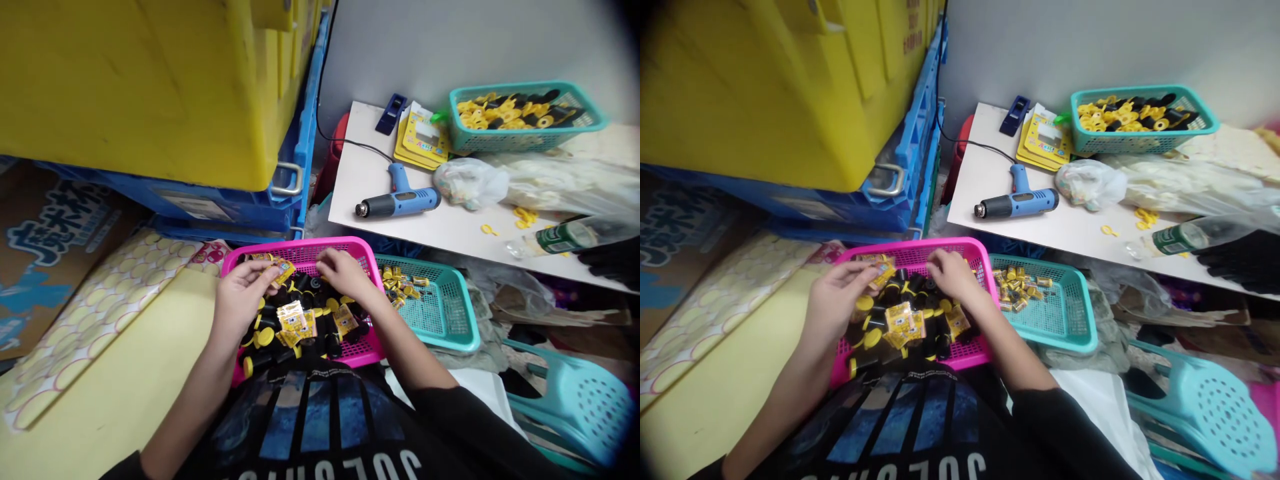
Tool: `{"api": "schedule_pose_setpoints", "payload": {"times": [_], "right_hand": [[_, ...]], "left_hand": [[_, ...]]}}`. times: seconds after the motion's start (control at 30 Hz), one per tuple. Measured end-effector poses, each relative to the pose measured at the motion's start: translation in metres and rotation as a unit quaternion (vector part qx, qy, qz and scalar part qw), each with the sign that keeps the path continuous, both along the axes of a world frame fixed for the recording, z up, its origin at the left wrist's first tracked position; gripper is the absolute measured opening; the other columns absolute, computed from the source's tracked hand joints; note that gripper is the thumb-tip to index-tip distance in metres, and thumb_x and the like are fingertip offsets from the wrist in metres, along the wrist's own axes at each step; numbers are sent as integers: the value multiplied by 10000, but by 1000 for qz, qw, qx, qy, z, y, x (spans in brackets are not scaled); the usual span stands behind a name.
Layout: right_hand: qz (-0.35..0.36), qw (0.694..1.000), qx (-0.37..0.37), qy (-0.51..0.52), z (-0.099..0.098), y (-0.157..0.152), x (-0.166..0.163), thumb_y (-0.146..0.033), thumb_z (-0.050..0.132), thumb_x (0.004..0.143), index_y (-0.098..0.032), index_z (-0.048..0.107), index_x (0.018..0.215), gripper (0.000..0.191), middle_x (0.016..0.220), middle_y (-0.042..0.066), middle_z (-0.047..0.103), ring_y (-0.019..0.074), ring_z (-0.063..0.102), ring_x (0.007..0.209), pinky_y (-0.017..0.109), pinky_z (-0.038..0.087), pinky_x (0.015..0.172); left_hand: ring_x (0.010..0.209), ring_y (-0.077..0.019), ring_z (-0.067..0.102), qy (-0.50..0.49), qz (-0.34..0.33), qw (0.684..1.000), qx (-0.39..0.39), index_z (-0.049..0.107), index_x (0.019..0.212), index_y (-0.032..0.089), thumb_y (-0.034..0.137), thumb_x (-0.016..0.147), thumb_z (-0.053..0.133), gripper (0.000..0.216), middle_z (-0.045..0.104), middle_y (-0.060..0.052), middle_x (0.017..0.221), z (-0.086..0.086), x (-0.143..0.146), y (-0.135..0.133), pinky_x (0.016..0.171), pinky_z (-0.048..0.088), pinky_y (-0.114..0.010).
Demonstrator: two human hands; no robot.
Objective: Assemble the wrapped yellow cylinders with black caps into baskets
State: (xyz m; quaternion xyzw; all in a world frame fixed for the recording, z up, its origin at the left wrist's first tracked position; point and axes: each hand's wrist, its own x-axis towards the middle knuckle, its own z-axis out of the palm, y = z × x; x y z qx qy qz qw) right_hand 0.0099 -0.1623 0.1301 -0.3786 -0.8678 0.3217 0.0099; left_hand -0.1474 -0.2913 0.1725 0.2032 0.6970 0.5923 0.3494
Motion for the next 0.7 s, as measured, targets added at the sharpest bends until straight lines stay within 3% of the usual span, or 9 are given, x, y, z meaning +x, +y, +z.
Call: {"api": "schedule_pose_setpoints", "payload": {"times": [0.1, 0.23, 0.3, 0.4, 0.47, 0.57, 0.63, 0.7], "right_hand": [[103, 992, 16, -73, -8, 5, -8, -191, 656, 821, -132, 622, 1202, 387, 1186, 163, 622, 316, 507, 1145, 451, 421, 952], [197, 975, 28, -102, -15, 0, -27, -63, 676, 738, -187, 544, 1360, 648, 1336, 155, 545, 333, 458, 1212, 483, 390, 1000], [238, 966, 45, -89, -19, 0, -34, -44, 633, 777, -210, 557, 1353, 604, 1370, 146, 522, 321, 448, 1225, 481, 382, 1009], [281, 956, 64, -53, -22, 5, -36, -50, 578, 831, -153, 665, 1183, 377, 1202, 152, 614, 283, 498, 1152, 450, 404, 992], [268, 961, 68, -33, -20, 10, -31, -86, 636, 806, -83, 680, 1087, 285, 1116, 174, 628, 283, 510, 1128, 445, 413, 996], [213, 975, 62, 20, -10, 13, -16, -191, 678, 823, -68, 626, 1148, 352, 1186, 184, 588, 258, 517, 1148, 419, 440, 998], [162, 978, 0, 129, 0, 10, -4, -280, 644, 875, -130, 529, 1307, 472, 1262, 155, 566, 219, 544, 1148, 396, 467, 984], [128, 959, -66, 243, 9, 3, 6, -333, 591, 915, -197, 424, 1414, 544, 1346, 131, 533, 206, 542, 1196, 405, 459, 1014]], "left_hand": [[548, -137, 641, 30, 17, 999, -28, 769, 821, 159, 356, 622, 805, 282, 740, -22, 659, 2, -5, -4, 584, 555, -255], [637, -185, 693, 43, 14, 998, -44, 799, 849, 168, 386, 625, 796, 313, 776, -49, 732, 0, -7, -8, 666, 585, -306], [699, -212, 716, 45, 9, 998, -47, 803, 848, 172, 387, 627, 793, 309, 791, -63, 798, -1, -8, -8, 710, 595, -331], [775, -241, 732, 56, 1, 997, -58, 806, 835, 177, 386, 630, 790, 294, 797, -70, 832, -2, -11, -9, 758, 596, -347], [815, -250, 735, 64, -8, 996, -61, 807, 845, 181, 386, 640, 784, 291, 798, -70, 843, -4, -14, -11, 793, 591, -353], [839, -254, 737, 67, -30, 995, -63, 807, 863, 189, 392, 669, 769, 284, 799, -70, 862, -6, -17, -14, 822, 586, -362], [844, -257, 737, 69, -45, 995, -65, 808, 849, 196, 398, 676, 769, 269, 799, -72, 868, -8, -18, -15, 831, 585, -371], [840, -263, 735, 71, -57, 994, -63, 807, 838, 203, 409, 673, 778, 265, 799, -71, 876, -9, -17, -15, 829, 587, -384]]}}
